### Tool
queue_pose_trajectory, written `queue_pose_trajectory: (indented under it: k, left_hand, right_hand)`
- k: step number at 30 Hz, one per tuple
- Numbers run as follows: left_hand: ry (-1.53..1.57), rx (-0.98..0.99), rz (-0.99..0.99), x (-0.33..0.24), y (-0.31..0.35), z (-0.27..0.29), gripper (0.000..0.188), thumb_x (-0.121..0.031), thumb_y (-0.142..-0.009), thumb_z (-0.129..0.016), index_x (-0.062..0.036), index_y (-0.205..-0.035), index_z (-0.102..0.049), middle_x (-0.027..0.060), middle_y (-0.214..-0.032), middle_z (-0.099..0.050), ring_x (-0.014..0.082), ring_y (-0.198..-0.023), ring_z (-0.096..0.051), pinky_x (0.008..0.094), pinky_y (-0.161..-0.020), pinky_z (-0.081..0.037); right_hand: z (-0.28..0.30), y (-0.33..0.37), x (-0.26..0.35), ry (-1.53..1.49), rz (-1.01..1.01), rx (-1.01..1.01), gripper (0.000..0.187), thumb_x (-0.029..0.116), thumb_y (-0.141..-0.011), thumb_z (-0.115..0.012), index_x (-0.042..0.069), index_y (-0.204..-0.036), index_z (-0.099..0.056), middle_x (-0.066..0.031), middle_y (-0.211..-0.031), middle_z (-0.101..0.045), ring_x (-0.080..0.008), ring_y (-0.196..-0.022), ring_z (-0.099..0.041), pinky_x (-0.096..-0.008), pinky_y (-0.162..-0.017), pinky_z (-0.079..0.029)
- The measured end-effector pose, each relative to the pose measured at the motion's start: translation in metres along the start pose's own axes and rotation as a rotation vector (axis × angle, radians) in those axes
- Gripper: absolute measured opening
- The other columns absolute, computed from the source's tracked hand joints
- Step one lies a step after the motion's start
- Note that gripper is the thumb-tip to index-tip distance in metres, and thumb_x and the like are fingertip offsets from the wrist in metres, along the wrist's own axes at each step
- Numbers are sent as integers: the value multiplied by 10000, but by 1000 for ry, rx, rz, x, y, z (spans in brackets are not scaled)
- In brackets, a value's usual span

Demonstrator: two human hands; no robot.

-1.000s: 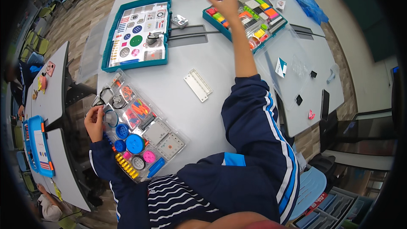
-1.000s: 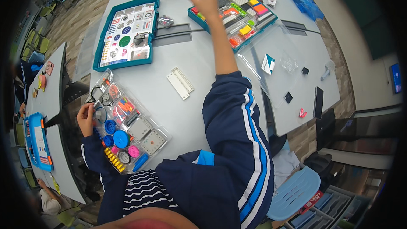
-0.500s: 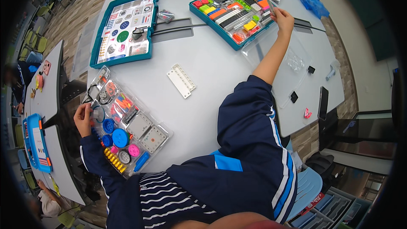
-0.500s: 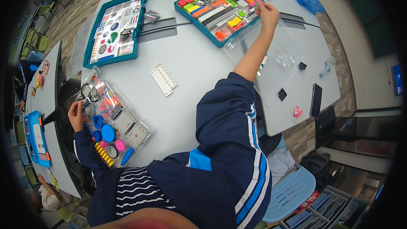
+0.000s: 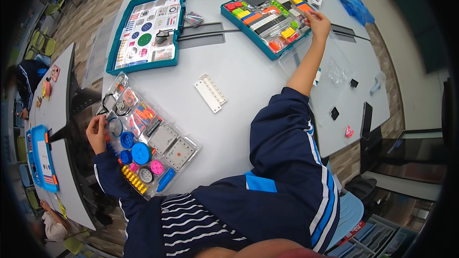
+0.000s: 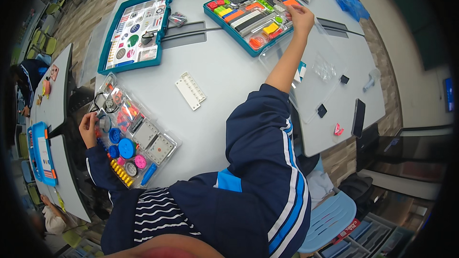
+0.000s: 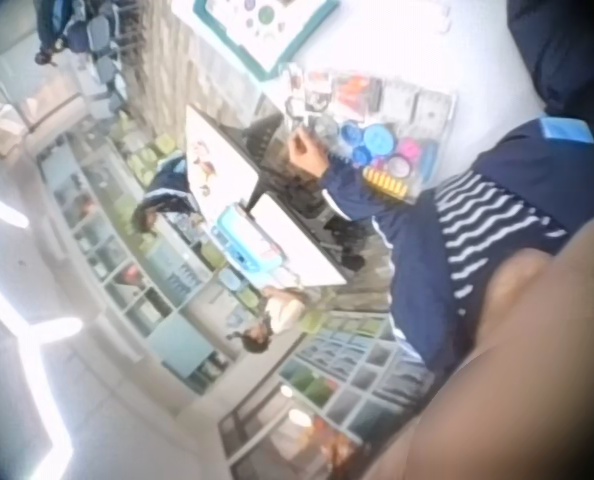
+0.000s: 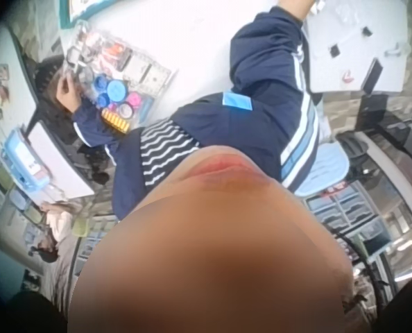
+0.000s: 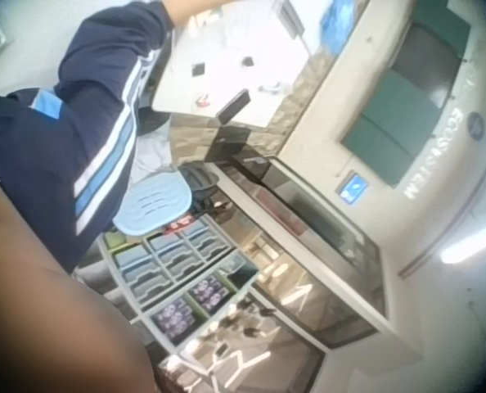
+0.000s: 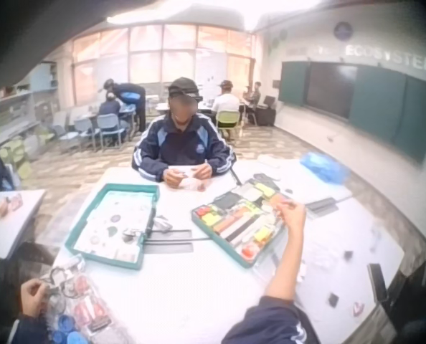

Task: The person organizes and assembles components from an electronics kit at a table. They pick up wires, connectors, and small parts, place them into a clear plastic tray, and connect wires to a small circuit board. The person also handles a white plastic piece and interacts with a peer across the table.

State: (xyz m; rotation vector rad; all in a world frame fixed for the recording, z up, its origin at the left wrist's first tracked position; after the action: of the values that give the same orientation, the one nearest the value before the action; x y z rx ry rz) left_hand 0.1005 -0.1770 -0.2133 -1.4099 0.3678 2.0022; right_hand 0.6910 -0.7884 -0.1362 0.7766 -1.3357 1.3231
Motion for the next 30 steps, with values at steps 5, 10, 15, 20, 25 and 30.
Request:
queue_pose_trajectory:
  k: [5, 10, 15, 20, 25, 30]
  left_hand:
    - [10, 13, 9, 3, 0, 0, 177, -206, -967, -649, -43, -1019, -696, -5, -867, -674, 27, -745, -583, 178, -548, -404]
    - [8, 2, 22, 2, 3, 0, 179, -205, -968, -647, -41, -1021, -694, -2, -882, -680, 29, -753, -586, 176, -559, -416]
    - [13, 24, 46, 4, 2, 0, 179, -205, -969, -645, -40, -1019, -693, 0, -886, -681, 29, -747, -586, 177, -556, -420]
    - [-36, 18, 38, 2, 2, 1, 183, -205, -970, -642, -37, -1020, -692, 6, -899, -689, 32, -758, -592, 177, -553, -422]
    - [-18, -28, -14, -4, 4, -1, 189, -209, -968, -645, -35, -1022, -695, 6, -870, -683, 25, -708, -576, 177, -547, -421]
    - [-17, -12, -3, -5, 3, -2, 187, -207, -968, -645, -36, -1020, -698, 6, -849, -678, 22, -665, -562, 175, -540, -412]
  right_hand:
    - [-12, 5, -1, -109, -31, 67, 185, -49, -815, -710, -138, -970, -664, -182, -844, -716, -224, -717, -734, -246, -618, -610]
    - [-19, 7, 0, -75, -53, 98, 226, -25, -828, -727, -136, -1012, -654, -185, -914, -714, -244, -764, -734, -255, -658, -613]
    - [-26, 9, 5, -24, -25, 118, 230, -5, -829, -737, -116, -1018, -667, -166, -897, -721, -221, -745, -732, -250, -639, -611]
    - [-40, 8, 3, -60, -11, 139, 208, 19, -834, -741, -91, -1001, -684, -148, -867, -726, -200, -721, -729, -238, -621, -599]
    - [-55, 9, 0, 40, -7, 202, 201, 82, -850, -743, -51, -998, -706, -126, -855, -729, -176, -702, -721, -232, -616, -583]
    - [-69, 18, 4, 187, -19, 347, 249, 180, -827, -777, 18, -1011, -731, -71, -846, -728, -135, -716, -695, -234, -636, -545]
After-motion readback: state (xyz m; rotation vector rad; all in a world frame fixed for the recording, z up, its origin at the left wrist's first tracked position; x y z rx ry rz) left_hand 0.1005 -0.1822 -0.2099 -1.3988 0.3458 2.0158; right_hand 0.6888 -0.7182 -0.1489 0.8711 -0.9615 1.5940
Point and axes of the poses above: each hand's wrist, its own y-axis away from the middle knuckle, its own z-axis out of the back of the hand, x = y × z, the point moved 9 cm from there along -y, towards the middle knuckle
